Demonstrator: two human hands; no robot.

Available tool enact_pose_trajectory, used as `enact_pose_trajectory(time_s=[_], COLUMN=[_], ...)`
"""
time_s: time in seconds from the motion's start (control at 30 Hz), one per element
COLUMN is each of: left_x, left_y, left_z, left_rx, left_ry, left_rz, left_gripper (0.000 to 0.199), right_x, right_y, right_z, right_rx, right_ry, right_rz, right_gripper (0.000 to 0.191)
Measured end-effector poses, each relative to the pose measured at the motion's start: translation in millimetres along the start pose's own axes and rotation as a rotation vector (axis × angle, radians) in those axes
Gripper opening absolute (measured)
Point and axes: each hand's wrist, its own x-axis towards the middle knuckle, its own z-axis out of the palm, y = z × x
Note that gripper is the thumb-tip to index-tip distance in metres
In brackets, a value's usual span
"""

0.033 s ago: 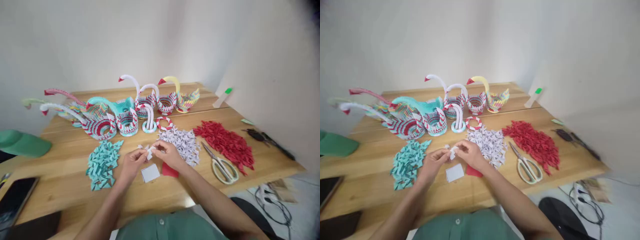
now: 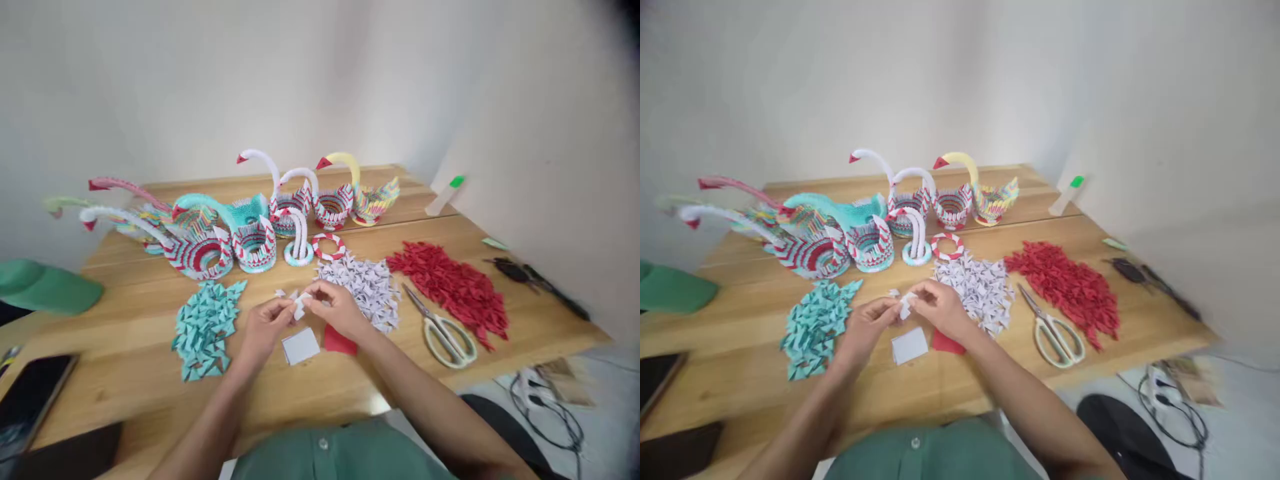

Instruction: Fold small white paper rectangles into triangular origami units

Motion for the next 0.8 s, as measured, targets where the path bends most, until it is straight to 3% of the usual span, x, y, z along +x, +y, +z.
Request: enact_pose_trajectory(time_s=[0.23,0.43,0.57,0.7,0.8], left_x=[1,0,-1,0,1], left_y=[-6,-7,-8,-8,-7], left_z=[-2.7,-3.1,-0.1,0.0,-2.9], left_rx=[-0.033,-0.300,-0.146,-0.041,-0.056], left_ry=[-0.015,-0.034,-0.033,0.033,0.079], left_rz=[0.019,0.003,0.071,0.110,0.102], left_gripper=[0.024,0.028,0.041,0.025,0.027], right_x=[0,1,2,1,-1], right_y=[-3,-6,-1,2,5], right_z=[-1,-2,-2,0,2], right_rx=[-0.027,0.017,0.073,0.034,-0.003], right_ry=[-0.021,-0.035,0.011,-0.007,-0.024], right_rz=[0.030,0.067,0.099,0.081,0.066], right_gripper=[0.020,0.021,0.021,0.021,0.020])
